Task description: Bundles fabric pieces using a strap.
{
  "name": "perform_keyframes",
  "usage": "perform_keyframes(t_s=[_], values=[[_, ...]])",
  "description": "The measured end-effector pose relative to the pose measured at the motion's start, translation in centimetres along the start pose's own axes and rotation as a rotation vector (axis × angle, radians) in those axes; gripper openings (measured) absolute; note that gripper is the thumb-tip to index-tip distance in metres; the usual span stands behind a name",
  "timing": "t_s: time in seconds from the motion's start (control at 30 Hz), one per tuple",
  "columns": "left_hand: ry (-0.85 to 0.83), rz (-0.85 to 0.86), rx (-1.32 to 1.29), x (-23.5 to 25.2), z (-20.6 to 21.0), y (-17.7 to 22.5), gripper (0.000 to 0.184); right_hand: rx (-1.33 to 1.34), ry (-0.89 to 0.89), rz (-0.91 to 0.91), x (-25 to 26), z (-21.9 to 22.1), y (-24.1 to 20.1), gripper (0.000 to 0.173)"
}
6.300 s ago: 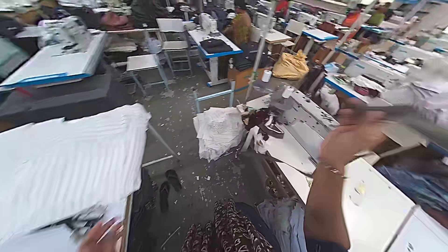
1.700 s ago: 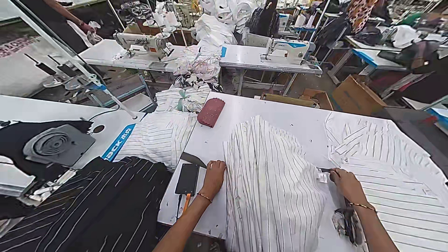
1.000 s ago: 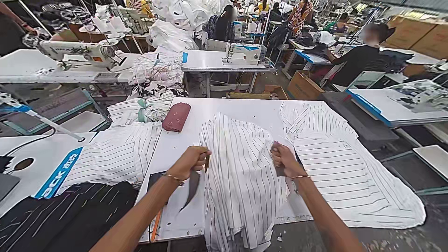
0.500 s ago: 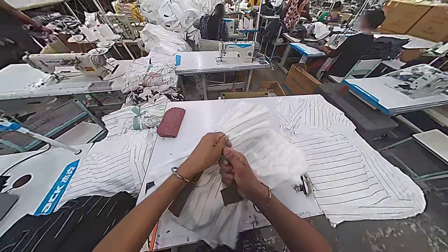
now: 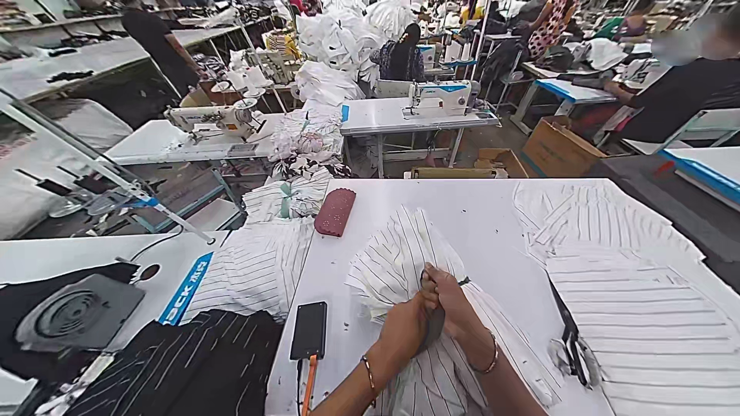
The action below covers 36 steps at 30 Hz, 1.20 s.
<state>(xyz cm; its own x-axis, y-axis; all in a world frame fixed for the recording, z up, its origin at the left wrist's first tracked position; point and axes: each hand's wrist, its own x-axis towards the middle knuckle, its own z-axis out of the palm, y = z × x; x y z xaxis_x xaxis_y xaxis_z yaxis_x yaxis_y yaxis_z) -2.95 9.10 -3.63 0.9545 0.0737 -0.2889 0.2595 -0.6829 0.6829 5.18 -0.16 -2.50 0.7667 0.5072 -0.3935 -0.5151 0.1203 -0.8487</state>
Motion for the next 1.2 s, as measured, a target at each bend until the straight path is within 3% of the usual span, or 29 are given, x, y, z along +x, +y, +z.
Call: perform_keyframes(t_s=[0.07,0.1,0.17,0.2,0.27,0.3,0.37,0.43,0.47,0.57,0.67,0.73,0.8,0.87,0.9,1.0,1.1,1.2], values=[[0.07,0.014,-0.086,0.8,0.1,-0.3,0.038,-0.55,-0.097,-0.28,0.5,-0.5,-2.1,0.029],[0.1,0.031,-0.146,1.1,0.5,-0.6,0.038,-0.664,-0.082,-0.457,0.4,-1.0,-2.8,0.026],[0.154,0.05,-0.301,1.6,0.8,-1.2,0.038,-0.616,-0.145,-0.714,0.3,-2.3,-3.7,0.058],[0.169,0.041,-0.378,1.9,0.6,-1.2,0.038,-0.526,-0.119,-0.746,0.1,-2.9,-3.7,0.062],[0.187,0.033,-0.462,2.1,0.1,-1.1,0.039,-0.383,0.024,-0.624,-1.2,-4.1,-1.8,0.039],[0.193,0.042,-0.459,2.1,-0.1,-0.9,0.038,-0.416,0.043,-0.485,-1.8,-4.9,-0.6,0.038],[0.18,0.088,-0.408,2.0,-0.2,-0.4,0.037,-0.554,-0.033,-0.262,-2.6,-6.2,1.4,0.035],[0.189,0.168,-0.339,1.8,0.2,-0.1,0.036,-0.541,-0.062,-0.167,-3.0,-6.5,1.8,0.028],[0.211,0.209,-0.308,1.7,0.6,-0.1,0.036,-0.409,-0.056,-0.131,-3.2,-6.3,1.9,0.026],[0.198,0.199,-0.319,1.7,0.7,0.1,0.038,0.42,-0.011,-0.091,-2.6,-5.9,3.3,0.032],[-0.006,0.051,-0.41,2.4,0.3,0.0,0.041,0.759,-0.2,-0.098,-1.6,-6.8,4.9,0.04],[-0.13,-0.014,-0.452,3.0,-0.6,-0.6,0.042,0.575,-0.238,-0.087,-1.6,-6.7,4.9,0.043],[-0.208,-0.08,-0.516,3.2,-1.4,-1.0,0.041,0.199,-0.284,-0.081,-1.8,-6.7,4.3,0.046],[-0.279,-0.131,-0.538,3.1,-2.4,-1.0,0.039,-0.228,-0.321,-0.071,-2.1,-6.9,3.3,0.036],[-0.306,-0.128,-0.505,3.0,-2.9,-0.8,0.038,-0.487,-0.328,-0.087,-2.1,-7.1,2.5,0.024],[-0.33,0.017,-0.207,2.9,-4.4,-0.4,0.038,-1.061,-0.41,-0.237,-3.1,-7.8,0.1,0.033],[-0.307,0.108,0.113,0.9,-5.1,0.6,0.037,-1.048,-0.324,-0.493,-4.2,-8.9,-1.3,0.035],[-0.223,0.045,0.325,-2.6,-4.8,0.8,0.039,-0.614,-0.277,-0.566,-4.2,-9.4,-1.1,0.037]])
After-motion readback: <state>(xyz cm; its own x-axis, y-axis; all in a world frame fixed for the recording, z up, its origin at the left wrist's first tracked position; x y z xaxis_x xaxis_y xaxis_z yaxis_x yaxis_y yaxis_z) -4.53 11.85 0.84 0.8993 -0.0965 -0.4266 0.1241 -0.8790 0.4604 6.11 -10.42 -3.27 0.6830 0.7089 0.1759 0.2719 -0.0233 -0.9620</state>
